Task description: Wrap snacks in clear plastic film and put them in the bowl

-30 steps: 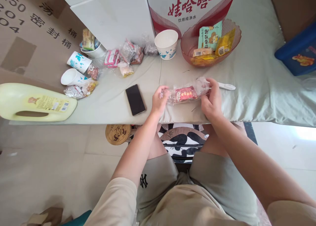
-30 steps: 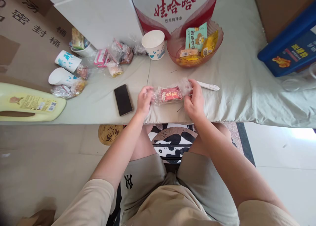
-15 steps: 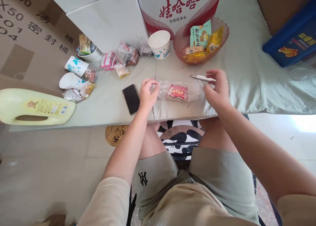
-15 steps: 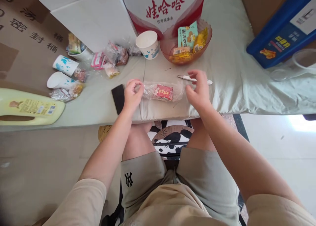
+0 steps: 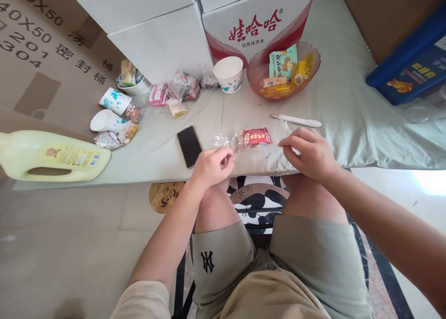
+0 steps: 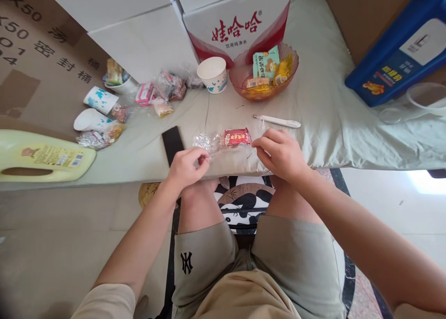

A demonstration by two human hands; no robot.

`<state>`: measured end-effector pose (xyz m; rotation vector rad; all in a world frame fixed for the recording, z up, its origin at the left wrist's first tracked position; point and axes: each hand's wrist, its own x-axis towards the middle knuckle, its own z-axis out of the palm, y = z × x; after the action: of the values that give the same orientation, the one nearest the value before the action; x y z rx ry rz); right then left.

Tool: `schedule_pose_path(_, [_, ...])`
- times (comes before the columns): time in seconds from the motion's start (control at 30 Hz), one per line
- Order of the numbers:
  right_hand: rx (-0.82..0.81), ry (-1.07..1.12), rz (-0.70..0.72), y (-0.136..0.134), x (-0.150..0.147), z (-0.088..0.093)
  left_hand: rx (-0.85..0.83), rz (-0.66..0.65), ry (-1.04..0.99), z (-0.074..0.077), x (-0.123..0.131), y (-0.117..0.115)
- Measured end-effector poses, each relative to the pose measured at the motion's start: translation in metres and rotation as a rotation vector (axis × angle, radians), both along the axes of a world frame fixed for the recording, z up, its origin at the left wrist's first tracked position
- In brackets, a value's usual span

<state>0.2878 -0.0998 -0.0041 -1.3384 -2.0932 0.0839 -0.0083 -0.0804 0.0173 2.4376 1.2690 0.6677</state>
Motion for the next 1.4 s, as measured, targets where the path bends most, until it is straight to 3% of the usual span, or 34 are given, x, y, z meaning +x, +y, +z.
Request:
schedule_pose_path(0.1, [-0.236, -0.066, 0.145, -0.014, 0.01, 0.0, -0.243, -0.049, 0.059, 0.006, -0.003, -0.008])
schedule_pose_path(0.17, [-0.488, -0.157, 0.191, -0.015, 0.01, 0.004, -0.282, 0.002, 0.025, 0.012, -0.003, -0.004])
schedule_pose_path(0.27, [-0.735, -0.324, 0.08, -0.008, -0.003, 0.018, -0.165, 0.225, 0.046, 0.02, 0.005, 0.014])
schedule_pose_path(0.33, [-0.773, -0.416, -0.048, -0.002, -0.017, 0.028, -0.239, 0.268, 0.187, 0.022, 0.015, 0.029])
schedule_pose_path(0.37, [-0.778, -0.445, -0.108, 0.002, -0.024, 0.03, -0.306, 0.243, 0.266, 0.021, 0.02, 0.036])
schedule_pose_path(0.47, [-0.685, -0.417, -0.23, 0.01, -0.04, 0.026, -0.181, 0.148, 0.37, 0.014, 0.033, 0.053])
schedule_pose_path(0.53, [-0.531, -0.327, -0.203, 0.013, -0.045, 0.016, -0.185, 0.091, 0.363, 0.007, 0.037, 0.061])
schedule_pose_path(0.6, [-0.393, -0.272, -0.13, 0.015, -0.049, 0.005, -0.318, 0.067, 0.301, -0.001, 0.037, 0.067])
schedule_pose_path(0.77, [-0.28, -0.286, -0.173, 0.016, -0.061, -0.008, -0.626, 0.179, -0.161, -0.018, 0.037, 0.069])
schedule_pose_path(0.93, [-0.317, -0.181, -0.158, 0.029, -0.061, -0.016, -0.835, 0.203, -0.656, -0.036, 0.047, 0.059])
schedule_pose_path(1.17, [-0.418, 0.14, -0.023, 0.048, -0.034, -0.026, -0.504, 0.338, -0.707, -0.067, 0.048, 0.058])
schedule_pose_path(1.4, [-0.432, 0.257, -0.182, 0.043, -0.015, -0.016, -0.324, 0.458, -0.676, -0.074, 0.052, 0.051])
